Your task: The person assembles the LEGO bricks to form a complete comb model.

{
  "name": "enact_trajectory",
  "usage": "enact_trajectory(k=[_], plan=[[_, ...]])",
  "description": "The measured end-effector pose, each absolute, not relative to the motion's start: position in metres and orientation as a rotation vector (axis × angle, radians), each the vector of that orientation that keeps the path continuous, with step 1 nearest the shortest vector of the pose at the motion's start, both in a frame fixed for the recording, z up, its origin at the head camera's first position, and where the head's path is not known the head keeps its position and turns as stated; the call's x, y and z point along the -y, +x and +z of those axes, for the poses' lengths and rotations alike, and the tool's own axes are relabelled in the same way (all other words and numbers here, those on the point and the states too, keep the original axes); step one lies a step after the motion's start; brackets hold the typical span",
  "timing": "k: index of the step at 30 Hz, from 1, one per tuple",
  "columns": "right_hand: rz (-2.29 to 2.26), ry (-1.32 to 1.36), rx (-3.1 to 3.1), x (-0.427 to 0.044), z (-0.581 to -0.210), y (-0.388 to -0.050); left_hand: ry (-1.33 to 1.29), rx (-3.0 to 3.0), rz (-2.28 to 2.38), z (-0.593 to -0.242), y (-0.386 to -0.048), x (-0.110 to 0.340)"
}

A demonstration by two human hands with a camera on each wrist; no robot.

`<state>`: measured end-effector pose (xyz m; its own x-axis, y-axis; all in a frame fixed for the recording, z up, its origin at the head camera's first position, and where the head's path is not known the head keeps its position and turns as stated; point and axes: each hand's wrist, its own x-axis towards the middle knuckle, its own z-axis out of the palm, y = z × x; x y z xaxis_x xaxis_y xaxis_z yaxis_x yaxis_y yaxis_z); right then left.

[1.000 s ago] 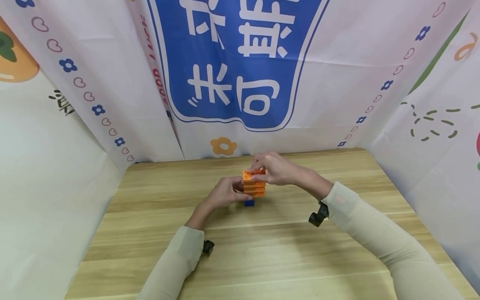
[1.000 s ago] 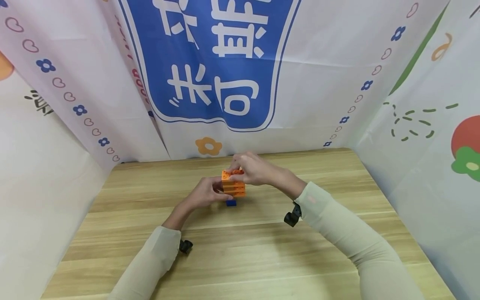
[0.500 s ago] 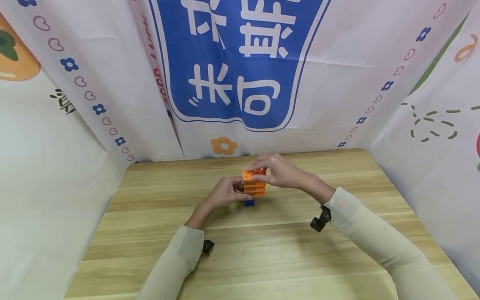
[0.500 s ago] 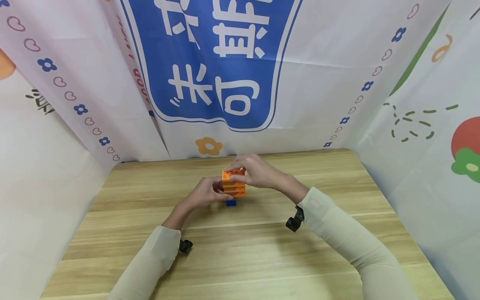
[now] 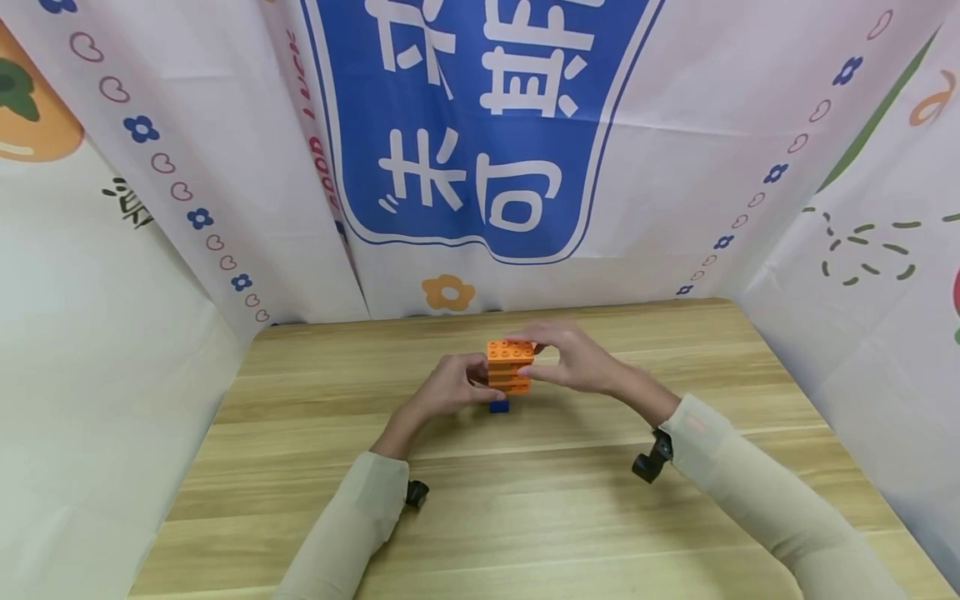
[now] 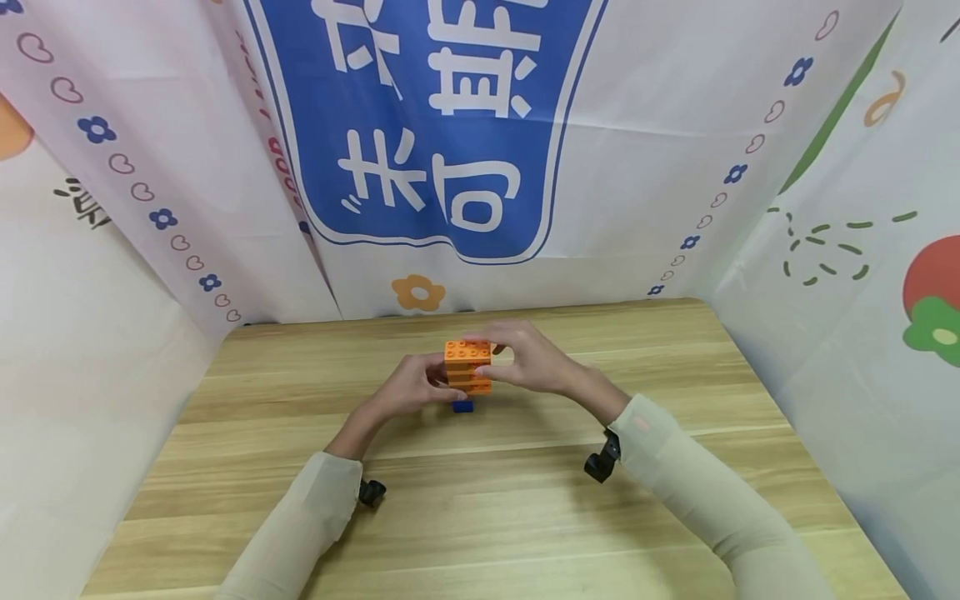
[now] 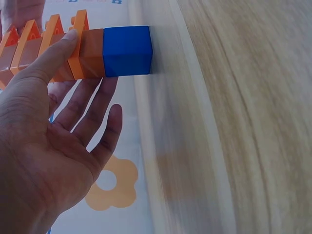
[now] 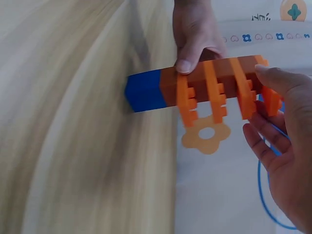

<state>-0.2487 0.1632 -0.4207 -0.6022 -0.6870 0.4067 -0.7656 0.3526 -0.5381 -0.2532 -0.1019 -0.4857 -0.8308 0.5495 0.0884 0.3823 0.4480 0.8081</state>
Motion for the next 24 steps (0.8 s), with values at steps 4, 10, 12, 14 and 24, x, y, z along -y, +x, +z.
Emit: enact_trajectory(k=[4,10,12,14,24], plan=[[1.172,1.372,2.416,-0.165,-0.430,-0.248,0.820,-2.515,1.327,-0.486,-0.253,0.102],[1.269,1.383,2.336,-0.165,-0.445,-0.251,0.816,-2.506,1.349,-0.486,-0.253,0.103],[1.293,1.379,2.325,-0.164,-0.449,-0.252,0.811,-2.491,1.362,-0.486,-0.253,0.103],[1.312,1.370,2.323,-0.164,-0.452,-0.254,0.803,-2.478,1.373,-0.486,-0.253,0.103],[1.397,1.267,2.371,-0.160,-0.457,-0.260,0.760,-2.460,1.439,-0.489,-0.253,0.103]])
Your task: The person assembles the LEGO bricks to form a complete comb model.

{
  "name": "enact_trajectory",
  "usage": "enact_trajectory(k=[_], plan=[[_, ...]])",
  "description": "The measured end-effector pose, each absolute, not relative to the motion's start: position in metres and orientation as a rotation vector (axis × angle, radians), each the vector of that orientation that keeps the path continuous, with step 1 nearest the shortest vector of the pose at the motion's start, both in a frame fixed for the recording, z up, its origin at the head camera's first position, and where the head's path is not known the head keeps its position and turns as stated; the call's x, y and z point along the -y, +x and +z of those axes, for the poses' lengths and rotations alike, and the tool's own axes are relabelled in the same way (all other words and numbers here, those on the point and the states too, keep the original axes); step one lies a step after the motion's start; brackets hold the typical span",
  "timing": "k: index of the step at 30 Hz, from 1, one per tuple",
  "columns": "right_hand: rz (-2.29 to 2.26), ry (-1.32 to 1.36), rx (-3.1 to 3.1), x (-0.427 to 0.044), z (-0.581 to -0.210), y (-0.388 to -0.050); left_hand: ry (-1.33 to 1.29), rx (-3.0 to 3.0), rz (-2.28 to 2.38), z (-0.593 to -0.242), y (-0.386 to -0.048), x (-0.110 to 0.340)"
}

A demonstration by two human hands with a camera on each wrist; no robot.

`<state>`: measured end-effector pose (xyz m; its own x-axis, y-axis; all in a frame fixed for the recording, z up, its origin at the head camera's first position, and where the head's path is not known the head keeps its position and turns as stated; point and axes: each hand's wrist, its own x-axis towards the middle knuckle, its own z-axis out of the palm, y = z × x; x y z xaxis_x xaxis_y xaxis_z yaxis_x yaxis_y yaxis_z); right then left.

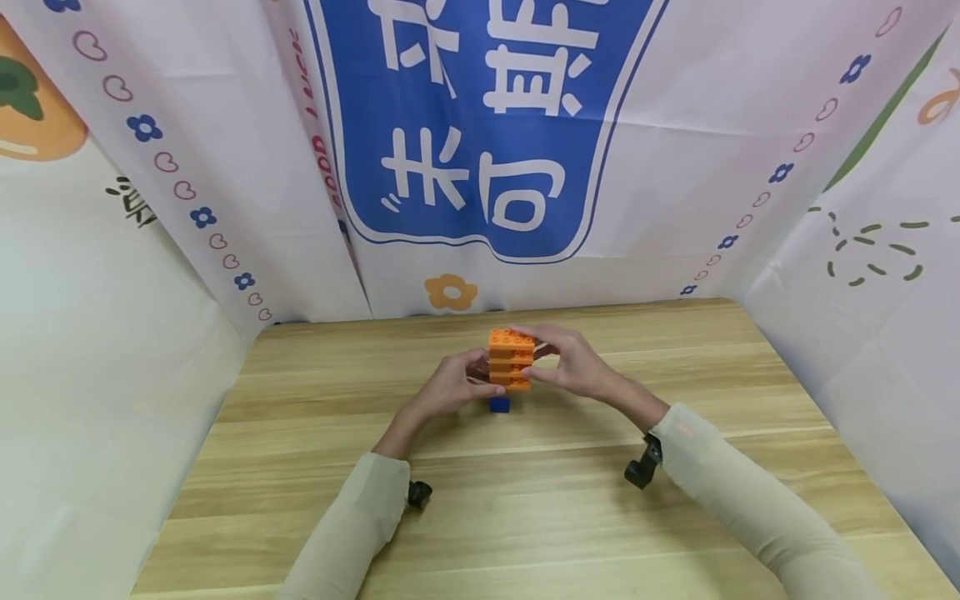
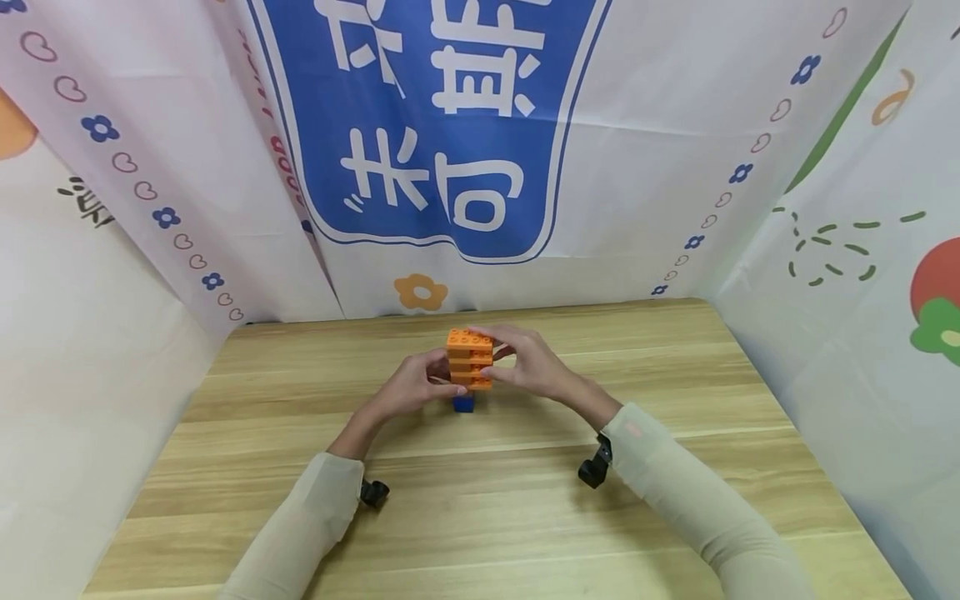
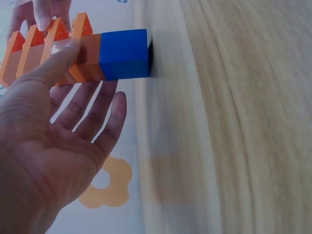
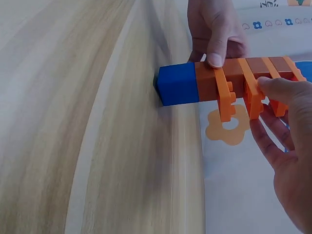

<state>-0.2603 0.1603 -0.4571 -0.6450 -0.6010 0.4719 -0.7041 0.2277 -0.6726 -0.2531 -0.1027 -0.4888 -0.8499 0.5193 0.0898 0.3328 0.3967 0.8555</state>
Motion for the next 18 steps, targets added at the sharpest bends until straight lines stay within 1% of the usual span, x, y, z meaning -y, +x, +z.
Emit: enact_trajectory(k=[11,18], plan=[[1.514,1.215,2.429,-0.159,-0.457,-0.270,0.760,-2.429,1.498,-0.491,-0.256,0.102],[1.564,1.186,2.476,-0.159,-0.457,-0.282,0.693,-2.420,1.544,-0.490,-0.257,0.102]])
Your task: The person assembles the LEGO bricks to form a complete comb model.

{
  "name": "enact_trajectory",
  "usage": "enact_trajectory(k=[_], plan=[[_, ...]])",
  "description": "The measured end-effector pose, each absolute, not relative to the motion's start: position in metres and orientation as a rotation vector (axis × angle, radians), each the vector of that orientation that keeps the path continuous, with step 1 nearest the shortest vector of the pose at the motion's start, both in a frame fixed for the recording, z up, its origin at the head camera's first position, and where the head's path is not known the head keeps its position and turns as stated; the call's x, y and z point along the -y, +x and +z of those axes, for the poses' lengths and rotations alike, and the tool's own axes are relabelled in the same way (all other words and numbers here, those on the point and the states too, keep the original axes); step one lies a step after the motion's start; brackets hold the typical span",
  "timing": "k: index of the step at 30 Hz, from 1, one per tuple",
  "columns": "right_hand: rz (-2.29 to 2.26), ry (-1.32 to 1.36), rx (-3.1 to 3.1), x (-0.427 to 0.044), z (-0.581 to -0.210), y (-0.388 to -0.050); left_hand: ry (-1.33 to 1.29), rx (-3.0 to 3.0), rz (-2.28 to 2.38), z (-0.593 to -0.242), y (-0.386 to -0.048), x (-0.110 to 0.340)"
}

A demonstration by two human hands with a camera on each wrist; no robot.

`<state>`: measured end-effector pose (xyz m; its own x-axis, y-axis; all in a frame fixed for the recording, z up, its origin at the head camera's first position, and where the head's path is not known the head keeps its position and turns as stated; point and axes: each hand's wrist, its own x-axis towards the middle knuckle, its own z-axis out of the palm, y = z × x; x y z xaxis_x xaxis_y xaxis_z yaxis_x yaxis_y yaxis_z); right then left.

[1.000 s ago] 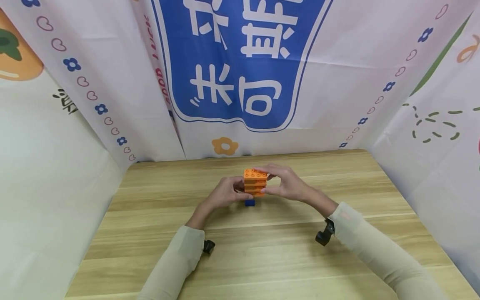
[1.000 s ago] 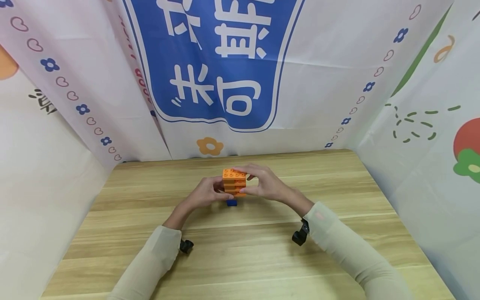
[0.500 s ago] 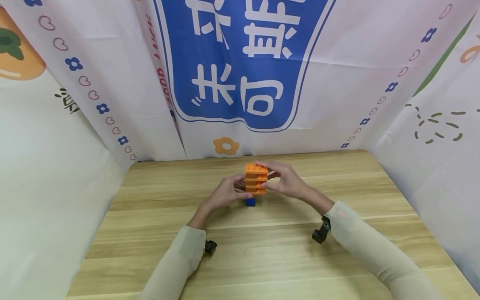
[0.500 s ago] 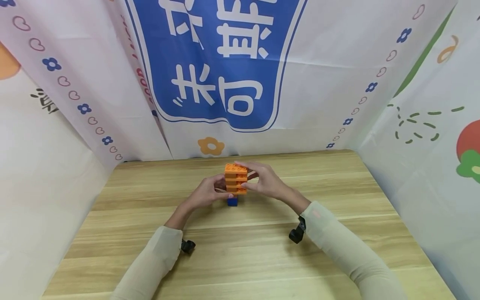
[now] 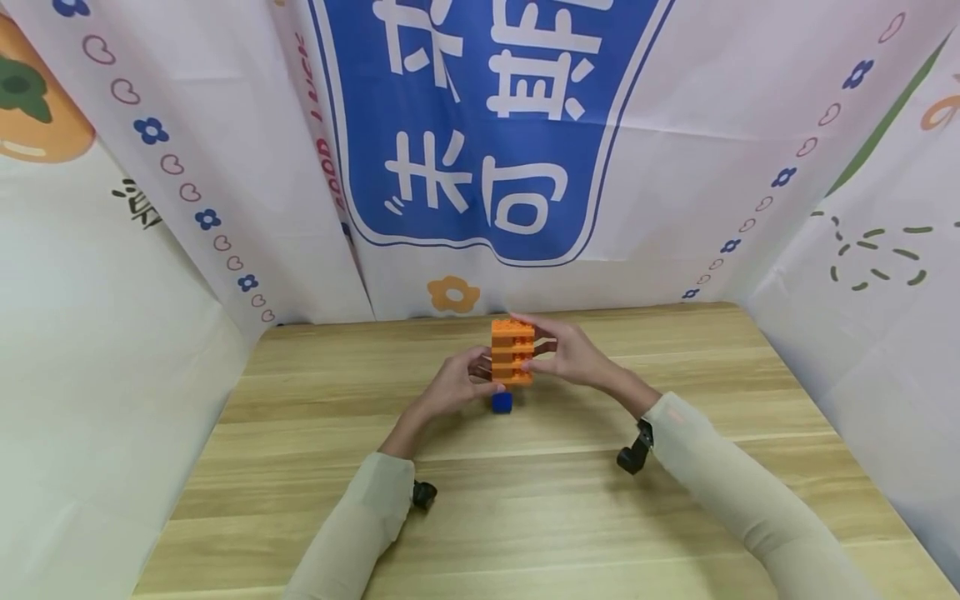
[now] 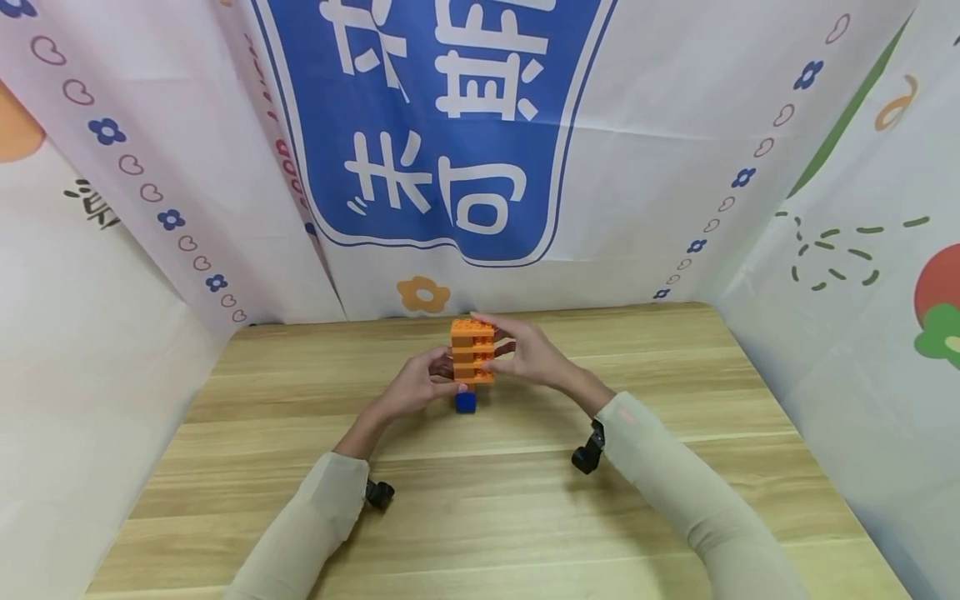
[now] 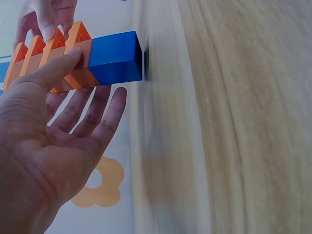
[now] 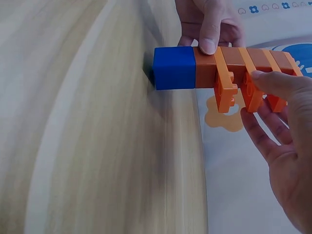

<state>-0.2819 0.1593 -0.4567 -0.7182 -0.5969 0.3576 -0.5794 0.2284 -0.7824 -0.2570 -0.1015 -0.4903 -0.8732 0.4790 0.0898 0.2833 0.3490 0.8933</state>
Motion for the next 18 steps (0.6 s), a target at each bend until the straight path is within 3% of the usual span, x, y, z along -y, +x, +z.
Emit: enact_trajectory(k=[18], plan=[[-1.678,-0.871,-2.339,-0.150,-0.455,-0.315,0.548,-2.250,1.726,-0.489,-0.272,0.109]])
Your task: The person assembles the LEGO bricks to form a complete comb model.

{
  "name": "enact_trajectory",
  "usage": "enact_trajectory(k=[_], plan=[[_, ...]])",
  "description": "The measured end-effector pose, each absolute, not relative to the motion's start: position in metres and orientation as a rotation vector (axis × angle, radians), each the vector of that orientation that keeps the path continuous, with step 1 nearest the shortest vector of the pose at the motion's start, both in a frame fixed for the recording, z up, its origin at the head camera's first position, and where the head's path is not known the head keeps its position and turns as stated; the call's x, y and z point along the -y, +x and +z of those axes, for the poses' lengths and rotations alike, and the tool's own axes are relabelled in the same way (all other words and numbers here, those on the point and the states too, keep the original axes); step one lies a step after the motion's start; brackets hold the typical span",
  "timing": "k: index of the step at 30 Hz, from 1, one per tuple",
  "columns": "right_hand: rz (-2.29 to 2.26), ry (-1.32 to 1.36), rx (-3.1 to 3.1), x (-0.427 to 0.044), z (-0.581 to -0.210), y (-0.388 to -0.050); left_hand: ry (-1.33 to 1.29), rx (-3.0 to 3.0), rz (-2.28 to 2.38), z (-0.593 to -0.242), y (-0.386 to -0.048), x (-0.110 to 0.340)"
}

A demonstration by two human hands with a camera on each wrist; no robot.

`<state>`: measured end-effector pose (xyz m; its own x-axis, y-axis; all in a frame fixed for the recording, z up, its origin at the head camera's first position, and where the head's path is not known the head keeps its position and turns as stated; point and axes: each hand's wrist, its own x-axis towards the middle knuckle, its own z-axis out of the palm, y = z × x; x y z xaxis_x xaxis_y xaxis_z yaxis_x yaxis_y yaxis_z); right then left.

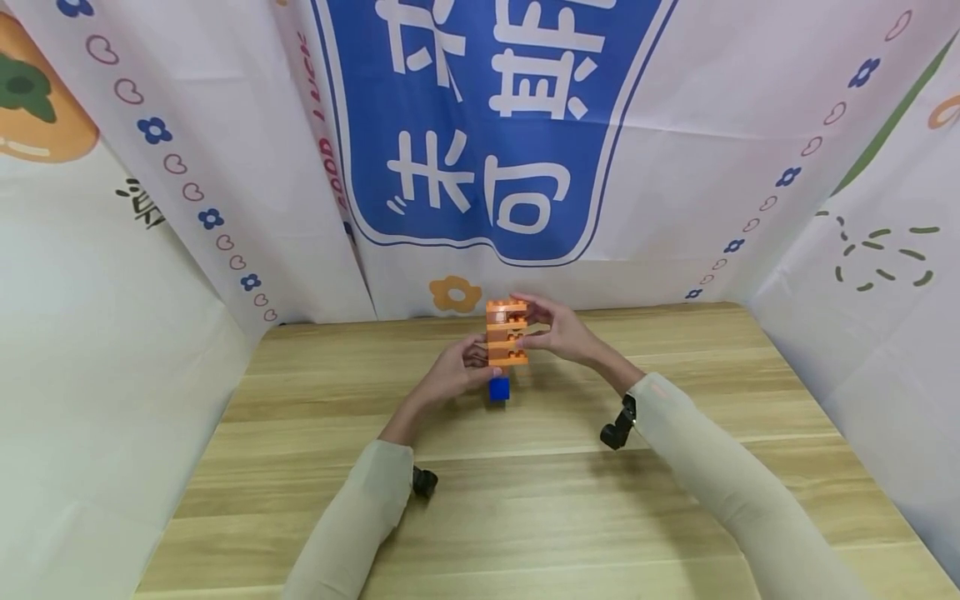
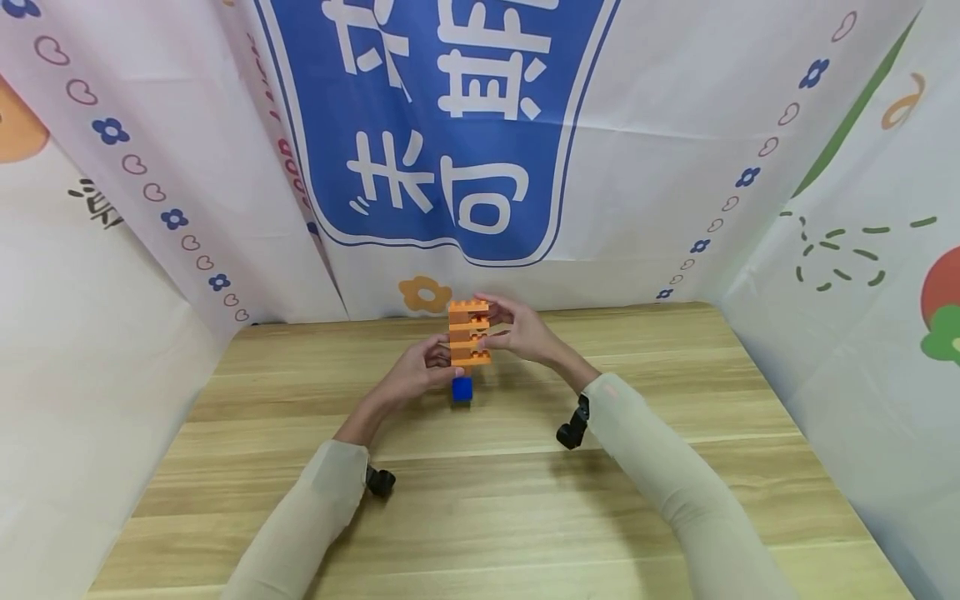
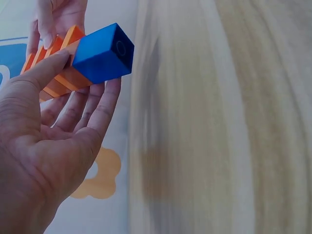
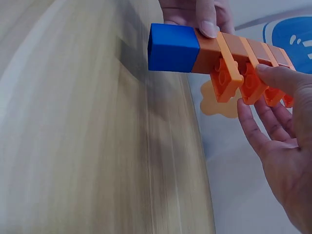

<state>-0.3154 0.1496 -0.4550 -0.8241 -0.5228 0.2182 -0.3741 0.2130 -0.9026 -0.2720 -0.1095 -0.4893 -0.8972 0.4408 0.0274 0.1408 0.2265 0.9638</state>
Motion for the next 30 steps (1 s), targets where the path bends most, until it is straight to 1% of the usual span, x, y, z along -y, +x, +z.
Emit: enact_trajectory(k=[10,23,30], plan=[[-1.722,-0.700,-2.289,-0.148,-0.465,-0.333,0.402,-2.149,1.780,-0.491,-0.283,0.110],[-1.792,-0.546,-2.080,-0.141,-0.480,-0.350,0.321,-2.105,1.723,-0.499,-0.293,0.110],[-1.714,-0.495,-2.130,-0.139,-0.487,-0.353,0.352,-2.115,1.701,-0.501,-0.294,0.111]])
